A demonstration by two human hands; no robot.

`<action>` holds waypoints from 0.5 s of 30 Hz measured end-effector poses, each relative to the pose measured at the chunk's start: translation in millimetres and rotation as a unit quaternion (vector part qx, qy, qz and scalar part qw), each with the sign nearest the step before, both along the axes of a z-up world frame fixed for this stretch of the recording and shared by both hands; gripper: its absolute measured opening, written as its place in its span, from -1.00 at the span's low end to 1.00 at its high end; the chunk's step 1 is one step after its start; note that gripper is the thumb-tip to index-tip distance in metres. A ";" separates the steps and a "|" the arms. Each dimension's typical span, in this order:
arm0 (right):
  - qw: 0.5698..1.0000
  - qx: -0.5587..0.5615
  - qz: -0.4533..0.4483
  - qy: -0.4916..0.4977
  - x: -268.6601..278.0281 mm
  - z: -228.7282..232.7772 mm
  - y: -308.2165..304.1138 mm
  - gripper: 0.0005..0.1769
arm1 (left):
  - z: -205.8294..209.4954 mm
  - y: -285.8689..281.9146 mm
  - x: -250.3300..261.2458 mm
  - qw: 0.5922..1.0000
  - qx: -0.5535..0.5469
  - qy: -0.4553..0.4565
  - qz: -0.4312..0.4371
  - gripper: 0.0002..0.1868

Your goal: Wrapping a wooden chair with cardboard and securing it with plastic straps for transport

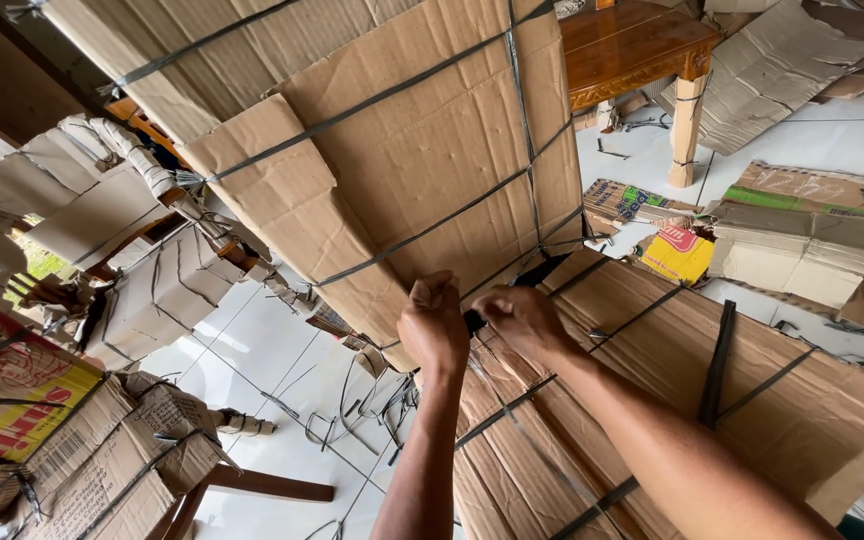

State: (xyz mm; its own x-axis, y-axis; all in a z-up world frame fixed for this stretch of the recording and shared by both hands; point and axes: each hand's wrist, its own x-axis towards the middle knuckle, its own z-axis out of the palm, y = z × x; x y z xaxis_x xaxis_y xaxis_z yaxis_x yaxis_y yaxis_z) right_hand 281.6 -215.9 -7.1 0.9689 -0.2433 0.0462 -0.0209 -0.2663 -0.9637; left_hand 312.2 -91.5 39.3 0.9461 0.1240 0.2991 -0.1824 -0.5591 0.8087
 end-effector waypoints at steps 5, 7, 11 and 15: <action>0.983 0.004 0.013 -0.182 -11.1 24.6 4.0 -0.61 | 58.7 29.8 -45.7 0.962 0.188 -0.194 -0.027 -0.85; 0.977 0.013 0.043 -0.208 -24.2 44.1 20.4 -0.56 | 78.3 43.4 -56.0 0.908 0.237 -0.345 -0.036 -0.82; 0.954 0.032 0.112 -0.275 -44.1 82.7 29.8 -0.57 | 127.2 30.5 -81.6 0.931 0.117 -0.295 -0.179 -0.53; 0.921 -0.012 0.075 -0.381 -60.7 102.2 25.7 -0.74 | 151.1 27.1 -94.2 0.914 -0.012 -0.287 -0.285 -0.41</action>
